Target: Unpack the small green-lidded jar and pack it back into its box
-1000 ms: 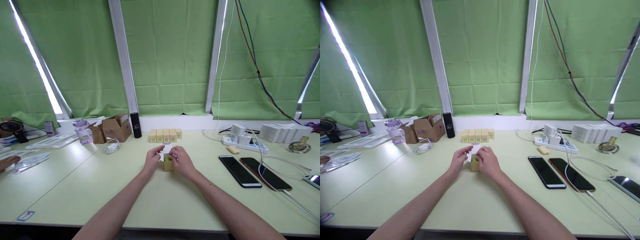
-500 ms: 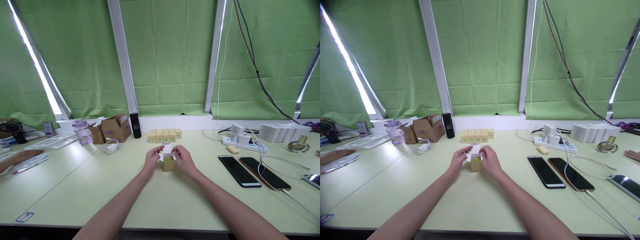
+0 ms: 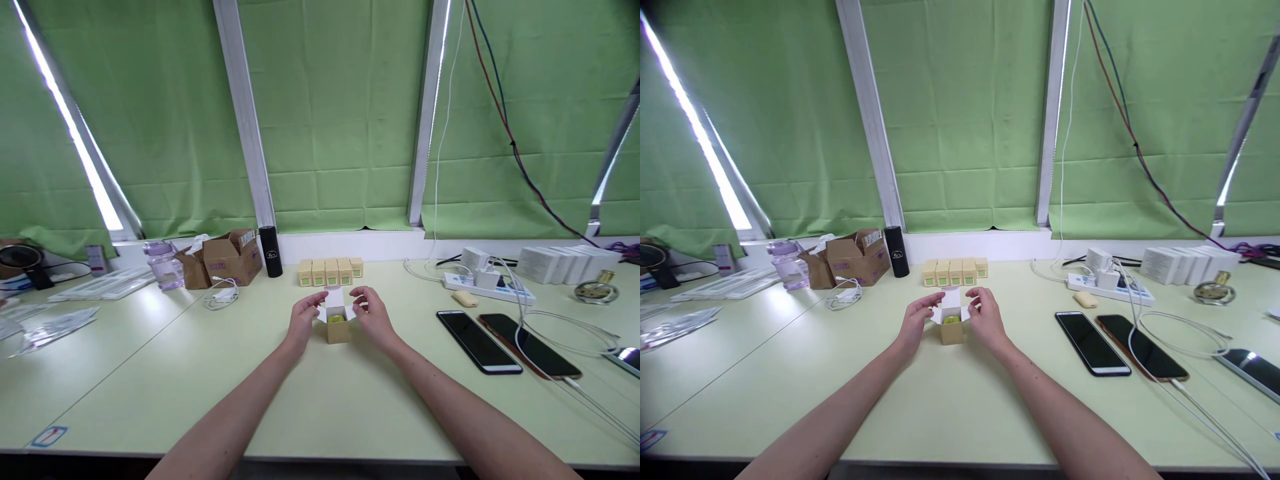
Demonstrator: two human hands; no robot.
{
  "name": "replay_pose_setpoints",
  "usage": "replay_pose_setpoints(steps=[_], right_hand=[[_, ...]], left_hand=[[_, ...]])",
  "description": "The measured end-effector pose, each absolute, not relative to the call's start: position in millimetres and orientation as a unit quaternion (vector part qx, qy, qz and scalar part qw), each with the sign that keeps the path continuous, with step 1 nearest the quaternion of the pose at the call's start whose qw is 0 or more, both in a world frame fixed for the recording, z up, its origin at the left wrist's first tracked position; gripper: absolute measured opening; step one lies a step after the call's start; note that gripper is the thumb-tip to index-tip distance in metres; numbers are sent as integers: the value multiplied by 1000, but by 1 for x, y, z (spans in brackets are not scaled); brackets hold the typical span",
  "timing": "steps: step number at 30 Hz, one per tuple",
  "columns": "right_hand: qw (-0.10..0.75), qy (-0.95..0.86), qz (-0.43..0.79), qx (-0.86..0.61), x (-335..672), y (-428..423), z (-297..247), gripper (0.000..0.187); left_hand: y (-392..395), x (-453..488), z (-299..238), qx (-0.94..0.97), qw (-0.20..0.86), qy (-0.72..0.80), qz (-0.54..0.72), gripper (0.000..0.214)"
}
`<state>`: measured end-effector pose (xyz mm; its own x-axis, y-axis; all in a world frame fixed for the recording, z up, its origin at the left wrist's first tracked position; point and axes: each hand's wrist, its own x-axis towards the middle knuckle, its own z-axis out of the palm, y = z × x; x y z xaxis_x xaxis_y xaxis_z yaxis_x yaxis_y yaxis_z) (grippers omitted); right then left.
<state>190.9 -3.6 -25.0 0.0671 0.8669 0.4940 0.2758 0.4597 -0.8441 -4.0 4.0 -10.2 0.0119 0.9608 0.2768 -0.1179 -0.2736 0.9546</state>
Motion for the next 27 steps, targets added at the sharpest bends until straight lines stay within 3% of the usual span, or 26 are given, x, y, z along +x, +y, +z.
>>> replay_pose_setpoints(steps=[27], right_hand=[[577,-615,267,-466,193,2,-33,34]], left_hand=[[7,-6,-17,555,450,395,578,48]])
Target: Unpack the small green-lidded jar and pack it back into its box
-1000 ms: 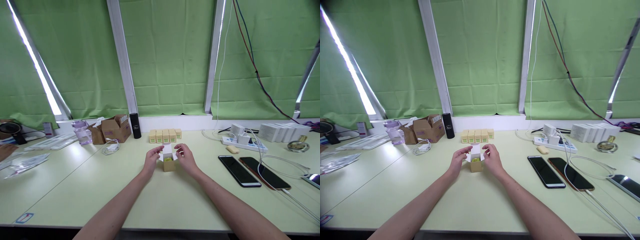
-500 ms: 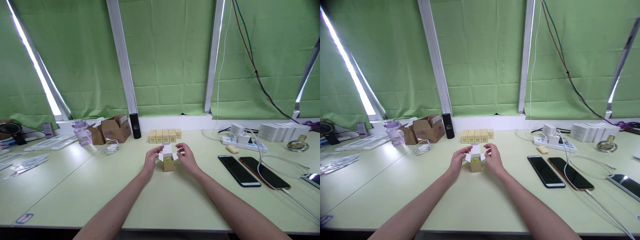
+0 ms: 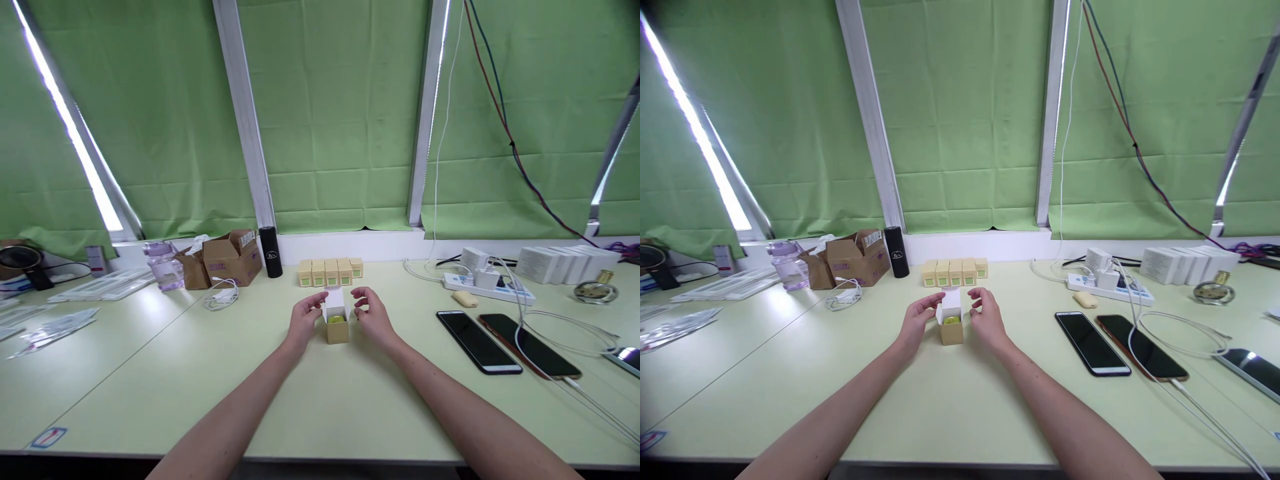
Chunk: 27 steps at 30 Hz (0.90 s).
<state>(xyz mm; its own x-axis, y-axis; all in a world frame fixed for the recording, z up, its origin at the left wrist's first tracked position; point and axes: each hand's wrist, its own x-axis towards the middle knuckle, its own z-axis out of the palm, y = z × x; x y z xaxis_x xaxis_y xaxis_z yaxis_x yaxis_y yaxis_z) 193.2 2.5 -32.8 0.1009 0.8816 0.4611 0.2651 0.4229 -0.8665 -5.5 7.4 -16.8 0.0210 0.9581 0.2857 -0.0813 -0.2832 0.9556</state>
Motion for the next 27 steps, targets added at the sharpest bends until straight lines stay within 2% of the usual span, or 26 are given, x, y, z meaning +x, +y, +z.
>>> replay_pose_setpoints(steps=[8,20,27], right_hand=[[578,-620,271,-456,192,2,-33,29],[591,-604,264,-465,194,3,-30,29],[575,-623,261,-462,192,-1,-28,22]], left_hand=[[3,-1,-15,574,452,378,569,43],[1,2,-18,592,446,391,546,47],[0,3,-17,599,438,401,537,46]])
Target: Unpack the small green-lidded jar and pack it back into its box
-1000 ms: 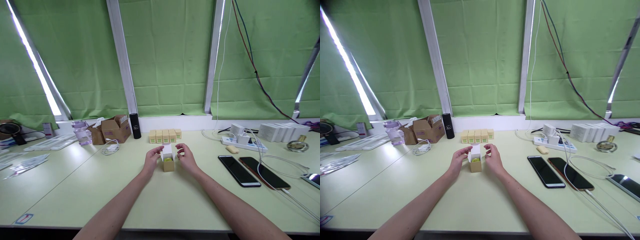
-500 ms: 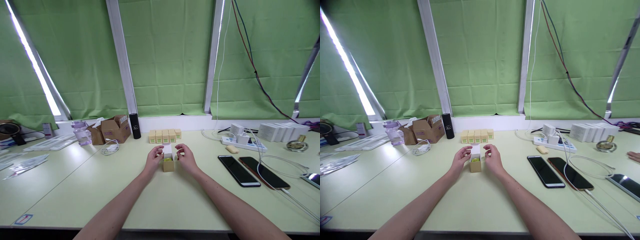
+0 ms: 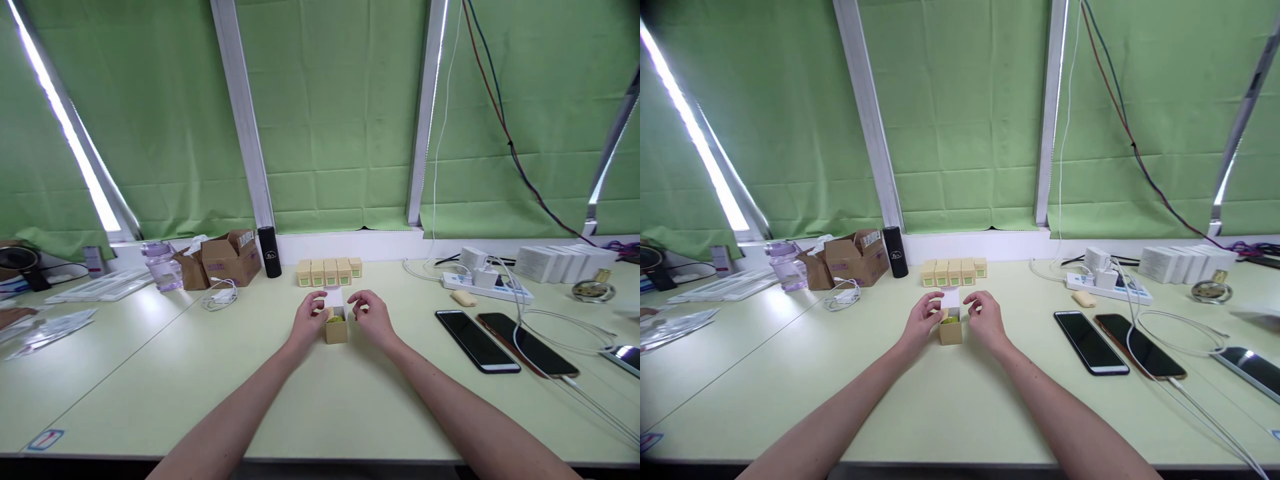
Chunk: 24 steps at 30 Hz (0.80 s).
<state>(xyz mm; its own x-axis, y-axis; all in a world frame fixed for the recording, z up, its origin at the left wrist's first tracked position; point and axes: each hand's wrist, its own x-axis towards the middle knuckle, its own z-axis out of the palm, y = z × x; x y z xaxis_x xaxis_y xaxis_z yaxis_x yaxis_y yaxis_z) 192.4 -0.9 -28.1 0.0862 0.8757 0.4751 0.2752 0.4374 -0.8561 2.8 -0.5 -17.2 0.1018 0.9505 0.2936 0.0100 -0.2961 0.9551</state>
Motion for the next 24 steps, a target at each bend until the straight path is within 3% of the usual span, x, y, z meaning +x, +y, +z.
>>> replay_pose_setpoints(steps=[8,24], right_hand=[[575,-628,245,-464,191,-3,-25,12],[572,-638,268,-441,190,-7,-24,15]], left_hand=[[-1,3,-17,604,444,396,531,48],[-3,4,-17,613,445,395,519,48]])
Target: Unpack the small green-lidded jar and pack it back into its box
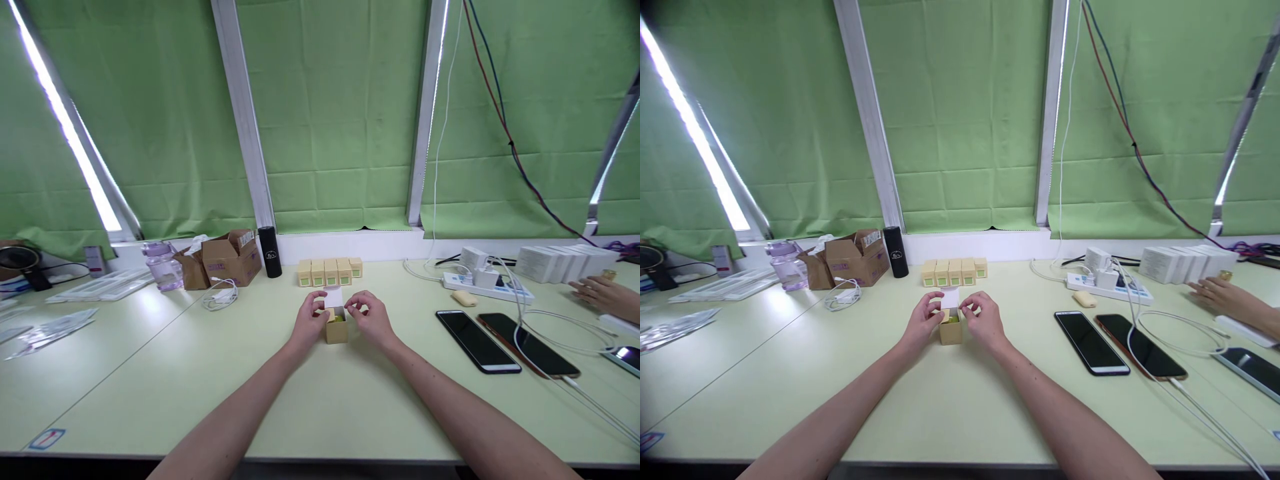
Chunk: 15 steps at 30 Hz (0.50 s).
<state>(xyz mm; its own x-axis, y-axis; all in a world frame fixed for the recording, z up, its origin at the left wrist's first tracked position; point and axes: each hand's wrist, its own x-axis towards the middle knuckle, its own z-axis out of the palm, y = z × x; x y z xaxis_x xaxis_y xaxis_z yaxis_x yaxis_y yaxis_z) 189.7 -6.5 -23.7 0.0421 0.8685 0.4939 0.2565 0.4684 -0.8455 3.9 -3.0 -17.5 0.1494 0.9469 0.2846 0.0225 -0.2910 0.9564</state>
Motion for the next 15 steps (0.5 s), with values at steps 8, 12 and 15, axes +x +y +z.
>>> replay_pose_setpoints(steps=[8,12,15], right_hand=[[562,-659,259,-427,188,-7,-26,16],[554,-669,258,-423,187,-9,-26,15],[545,-679,251,-424,187,-10,-25,15]], left_hand=[[-2,4,-18,611,448,394,520,49],[-2,5,-18,607,454,387,525,49],[-1,5,-19,609,452,388,524,48]])
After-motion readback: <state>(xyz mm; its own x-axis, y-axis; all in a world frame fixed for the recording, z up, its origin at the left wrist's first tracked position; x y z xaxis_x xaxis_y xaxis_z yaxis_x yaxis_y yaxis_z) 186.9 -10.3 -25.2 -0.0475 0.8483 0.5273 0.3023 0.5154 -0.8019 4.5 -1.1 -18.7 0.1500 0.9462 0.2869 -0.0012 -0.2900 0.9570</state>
